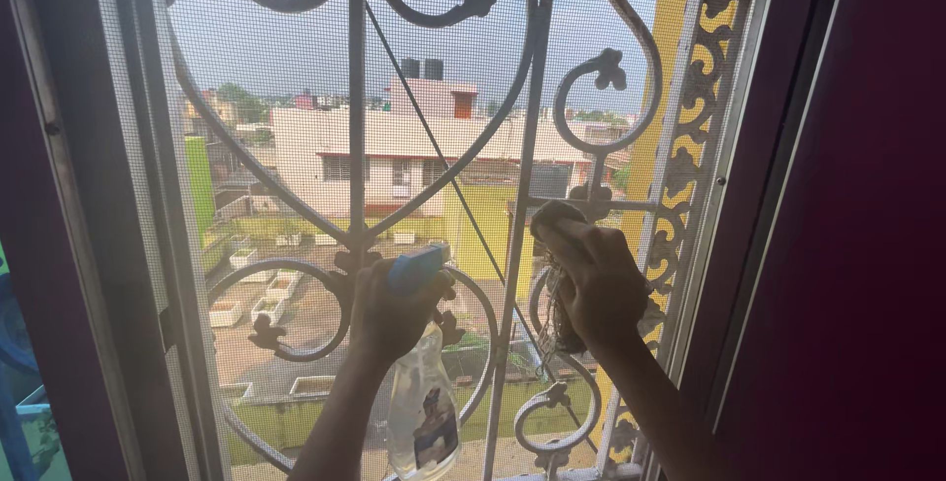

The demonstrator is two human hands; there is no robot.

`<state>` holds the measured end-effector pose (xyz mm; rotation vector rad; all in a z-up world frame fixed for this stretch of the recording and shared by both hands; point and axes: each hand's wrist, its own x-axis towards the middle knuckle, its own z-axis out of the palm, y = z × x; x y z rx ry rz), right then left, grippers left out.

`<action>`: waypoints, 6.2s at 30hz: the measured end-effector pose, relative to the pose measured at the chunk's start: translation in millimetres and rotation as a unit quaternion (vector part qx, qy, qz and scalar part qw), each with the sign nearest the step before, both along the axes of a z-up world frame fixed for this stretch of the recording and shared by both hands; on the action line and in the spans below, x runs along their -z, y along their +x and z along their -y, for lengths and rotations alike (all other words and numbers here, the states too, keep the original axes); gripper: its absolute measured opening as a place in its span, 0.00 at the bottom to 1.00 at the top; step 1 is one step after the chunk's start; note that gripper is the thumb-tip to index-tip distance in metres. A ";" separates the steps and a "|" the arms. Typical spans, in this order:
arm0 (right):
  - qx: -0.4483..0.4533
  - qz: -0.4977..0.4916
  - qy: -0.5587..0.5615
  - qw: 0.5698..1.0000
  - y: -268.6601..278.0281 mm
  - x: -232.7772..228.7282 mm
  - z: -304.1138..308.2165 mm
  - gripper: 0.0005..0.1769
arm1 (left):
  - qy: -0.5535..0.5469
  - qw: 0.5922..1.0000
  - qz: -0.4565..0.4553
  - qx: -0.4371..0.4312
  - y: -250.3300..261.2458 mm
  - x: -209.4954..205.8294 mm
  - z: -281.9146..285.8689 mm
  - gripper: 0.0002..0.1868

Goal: The person sprays cleaning liquid from a bottle onto a window pane and wipes the glass surface and the surrounding metal frame with a cloth.

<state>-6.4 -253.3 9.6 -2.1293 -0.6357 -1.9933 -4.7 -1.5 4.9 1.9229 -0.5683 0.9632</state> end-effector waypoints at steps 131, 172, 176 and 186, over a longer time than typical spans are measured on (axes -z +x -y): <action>0.025 -0.127 0.030 0.991 0.1 158.0 110.8 0.35 | -0.007 0.992 -0.108 -0.068 5.9 1.4 111.9 0.18; 0.051 -0.163 -0.058 0.984 -7.3 180.0 97.3 0.25 | -0.026 0.985 -0.162 -0.046 -20.3 117.6 131.3 0.16; 0.060 -0.203 -0.056 0.976 -0.1 213.9 104.3 0.26 | -0.014 0.981 -0.182 -0.068 -4.5 178.8 139.9 0.23; -0.036 -0.286 0.042 0.957 -23.2 239.3 123.1 0.24 | 0.013 0.998 -0.045 0.046 -4.1 259.1 163.1 0.23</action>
